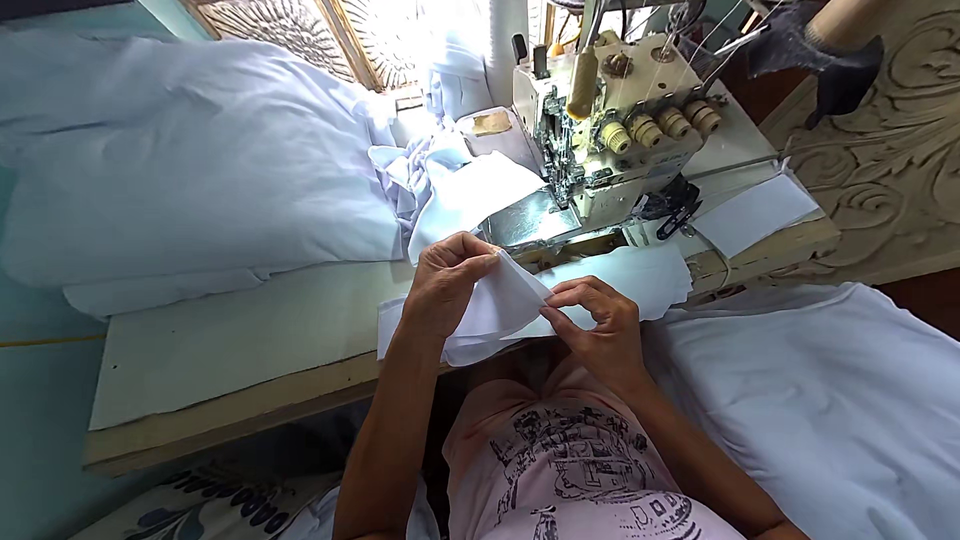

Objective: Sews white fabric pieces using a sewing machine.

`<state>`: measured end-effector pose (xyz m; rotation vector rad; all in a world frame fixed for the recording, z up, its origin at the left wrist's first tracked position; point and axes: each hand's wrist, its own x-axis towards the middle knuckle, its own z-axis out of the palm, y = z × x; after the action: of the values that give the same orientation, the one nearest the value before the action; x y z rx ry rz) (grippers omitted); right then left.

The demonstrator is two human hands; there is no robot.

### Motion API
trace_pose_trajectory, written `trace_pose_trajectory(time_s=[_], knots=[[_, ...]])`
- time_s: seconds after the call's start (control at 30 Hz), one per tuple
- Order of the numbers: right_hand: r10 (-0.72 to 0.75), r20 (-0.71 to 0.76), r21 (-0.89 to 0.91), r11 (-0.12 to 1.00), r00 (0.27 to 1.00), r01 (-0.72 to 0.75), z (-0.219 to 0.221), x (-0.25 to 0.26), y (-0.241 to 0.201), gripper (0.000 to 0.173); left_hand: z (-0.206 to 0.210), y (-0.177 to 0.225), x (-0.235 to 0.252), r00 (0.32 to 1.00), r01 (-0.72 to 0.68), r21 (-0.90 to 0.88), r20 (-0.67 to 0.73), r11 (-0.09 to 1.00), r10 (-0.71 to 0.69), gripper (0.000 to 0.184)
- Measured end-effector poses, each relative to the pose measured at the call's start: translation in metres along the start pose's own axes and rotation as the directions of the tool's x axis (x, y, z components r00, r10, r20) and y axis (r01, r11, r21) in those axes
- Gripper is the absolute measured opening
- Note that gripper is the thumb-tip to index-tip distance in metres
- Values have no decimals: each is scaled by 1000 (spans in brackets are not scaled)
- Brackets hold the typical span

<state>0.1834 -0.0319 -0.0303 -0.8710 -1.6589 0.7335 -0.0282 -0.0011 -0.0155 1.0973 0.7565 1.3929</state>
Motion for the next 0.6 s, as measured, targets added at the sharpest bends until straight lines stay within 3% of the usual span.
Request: trace_pose_trajectory(time_s=[0.17, 0.27, 0.33, 0.43, 0.5, 0.6], knots=[[6, -56, 28, 1000, 998, -5, 2, 3, 1, 2, 10, -5, 4, 997, -51, 4, -49, 999, 51, 19], [-17, -97, -51, 999, 995, 12, 5, 12, 3, 3, 24, -1, 14, 983, -92, 267, -128, 959, 130, 20], [-39, -102, -137, 990, 994, 25, 6, 23, 10, 4, 33, 2, 28, 957, -124, 568, -147, 814, 248, 11], [-25, -89, -255, 967, 996, 2, 5, 40, 21, 9, 41, 0, 58, 924, -129, 890, -54, 438, 380, 16], [17, -107, -282, 958, 994, -47, 5, 46, 28, 14, 44, -8, 76, 919, -147, 953, 33, 265, 392, 16], [58, -128, -307, 947, 990, -95, 4, 52, 31, 13, 47, -20, 90, 926, -203, 973, 155, 107, 344, 11]])
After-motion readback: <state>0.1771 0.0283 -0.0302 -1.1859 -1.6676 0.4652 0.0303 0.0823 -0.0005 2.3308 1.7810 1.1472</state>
